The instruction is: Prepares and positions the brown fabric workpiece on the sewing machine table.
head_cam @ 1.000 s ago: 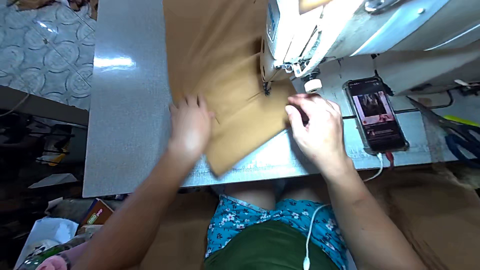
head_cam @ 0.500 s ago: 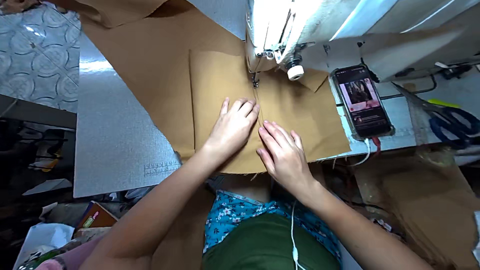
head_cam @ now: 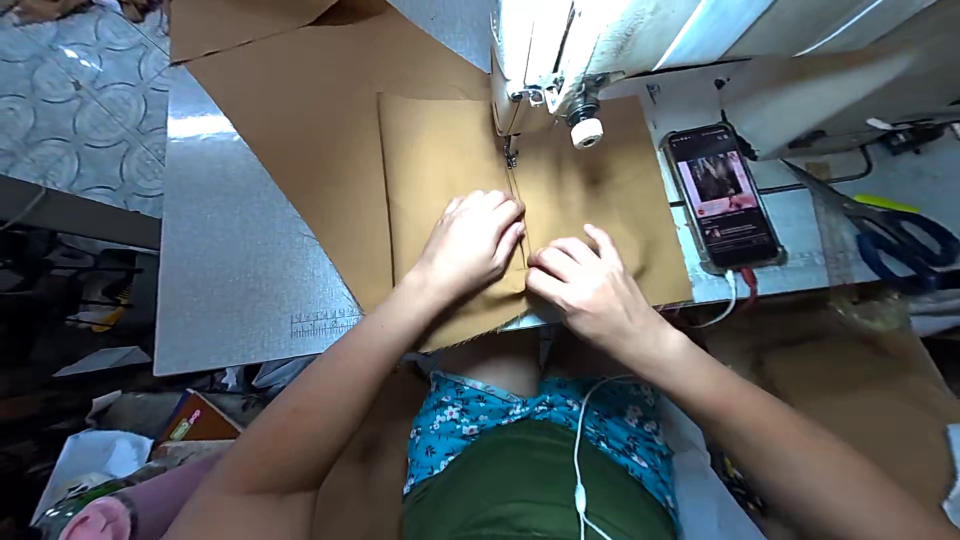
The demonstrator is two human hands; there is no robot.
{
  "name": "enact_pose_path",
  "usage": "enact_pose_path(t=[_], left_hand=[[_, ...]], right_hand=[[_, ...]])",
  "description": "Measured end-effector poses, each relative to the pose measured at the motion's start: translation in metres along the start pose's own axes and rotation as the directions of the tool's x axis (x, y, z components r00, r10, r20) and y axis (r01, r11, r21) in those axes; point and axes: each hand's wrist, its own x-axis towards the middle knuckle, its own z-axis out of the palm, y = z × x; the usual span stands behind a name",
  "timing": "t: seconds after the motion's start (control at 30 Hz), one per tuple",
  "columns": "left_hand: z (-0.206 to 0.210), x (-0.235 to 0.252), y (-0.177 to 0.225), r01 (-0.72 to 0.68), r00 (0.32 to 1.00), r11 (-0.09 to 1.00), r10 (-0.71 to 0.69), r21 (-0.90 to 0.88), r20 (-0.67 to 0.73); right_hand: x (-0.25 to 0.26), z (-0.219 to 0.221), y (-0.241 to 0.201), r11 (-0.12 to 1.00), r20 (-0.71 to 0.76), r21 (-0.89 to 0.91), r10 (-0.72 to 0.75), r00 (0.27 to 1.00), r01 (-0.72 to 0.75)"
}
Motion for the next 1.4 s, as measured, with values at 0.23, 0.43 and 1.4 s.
enact_pose_path(t=[0.23, 0.43, 1.4], left_hand=[[0.022, -0.016, -0.009, -0.114, 0.990, 0.991, 0.120, 0.069, -0.077], [0.012, -0.016, -0.011, -0.185, 0.983, 0.979, 0.185, 0.089, 0.008], [-0.025, -0.002, 0.027, 0.121, 0.955, 0.954, -0.036, -0.275, 0.294]], right_hand=[[0.005, 0.012, -0.016, 0.998, 0.057, -0.055, -0.020, 0.998, 0.023], [-0.008, 0.011, 0.001, 0.982, 0.104, 0.179, 0.046, 0.994, -0.064], [0.052, -0.025, 0.060, 0.840, 0.626, 0.408, 0.028, 0.779, -0.358]])
